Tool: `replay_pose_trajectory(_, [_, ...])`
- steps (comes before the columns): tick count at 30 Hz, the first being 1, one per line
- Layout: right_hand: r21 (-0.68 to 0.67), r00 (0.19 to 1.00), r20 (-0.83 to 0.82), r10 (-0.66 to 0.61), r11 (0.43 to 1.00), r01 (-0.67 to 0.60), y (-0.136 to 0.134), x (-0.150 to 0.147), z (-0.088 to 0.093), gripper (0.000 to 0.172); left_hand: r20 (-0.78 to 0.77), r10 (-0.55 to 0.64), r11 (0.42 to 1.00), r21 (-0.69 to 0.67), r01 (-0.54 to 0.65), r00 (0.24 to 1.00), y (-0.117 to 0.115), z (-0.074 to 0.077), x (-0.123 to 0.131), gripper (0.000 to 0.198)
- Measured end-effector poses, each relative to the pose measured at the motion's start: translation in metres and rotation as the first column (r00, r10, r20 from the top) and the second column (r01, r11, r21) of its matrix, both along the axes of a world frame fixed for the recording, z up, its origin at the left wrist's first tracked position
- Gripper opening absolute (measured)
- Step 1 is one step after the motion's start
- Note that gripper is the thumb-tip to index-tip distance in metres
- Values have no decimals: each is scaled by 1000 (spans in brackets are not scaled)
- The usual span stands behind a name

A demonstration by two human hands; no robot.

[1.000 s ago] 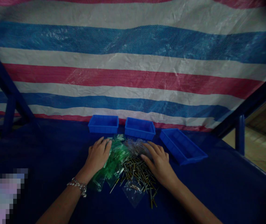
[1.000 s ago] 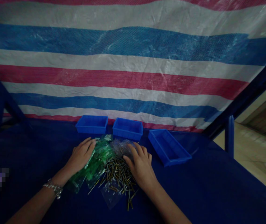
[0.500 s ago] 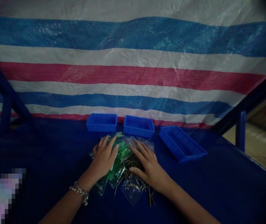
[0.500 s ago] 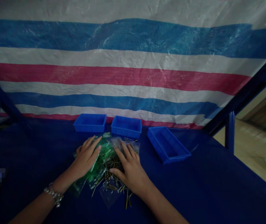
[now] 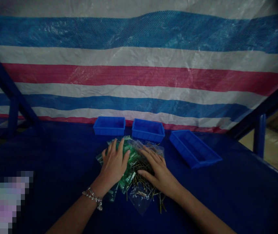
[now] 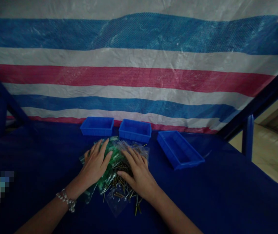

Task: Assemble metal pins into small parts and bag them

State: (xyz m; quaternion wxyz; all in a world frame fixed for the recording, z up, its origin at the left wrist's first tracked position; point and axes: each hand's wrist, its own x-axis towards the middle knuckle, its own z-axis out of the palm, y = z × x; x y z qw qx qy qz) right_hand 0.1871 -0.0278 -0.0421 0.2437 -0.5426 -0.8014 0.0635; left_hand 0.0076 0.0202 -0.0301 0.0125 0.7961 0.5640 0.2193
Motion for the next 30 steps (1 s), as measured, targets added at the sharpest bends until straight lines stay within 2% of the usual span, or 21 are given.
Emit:
replay_pose_trajectory(3, [28,996,-67,-62,998,64,0,6,2,52,82,-17,999,-30,20,996,2,0,-5,52])
replay_pose_trajectory(8, [32,992,-69,-105,994,108,-1,12,7,18,204,-46,995,-77,63,978,3,8,-9,51])
replay_pose_trajectory(12, [44,991,-73,-110,993,114,-1,12,8,14,255,-118,992,-19,127,960,-1,14,-9,46])
replay_pose_trajectory(15, [51,992,-60,-111,992,114,0,12,7,12,206,-174,985,15,175,963,-5,12,-7,44])
replay_pose_trajectory(21, [31,993,-40,-114,993,115,-1,11,6,11,-4,-252,968,23,252,968,-9,4,-4,38])
replay_pose_trajectory(30, [42,995,-14,-104,994,104,-2,11,2,10,-37,-249,968,17,250,968,-9,7,-5,38])
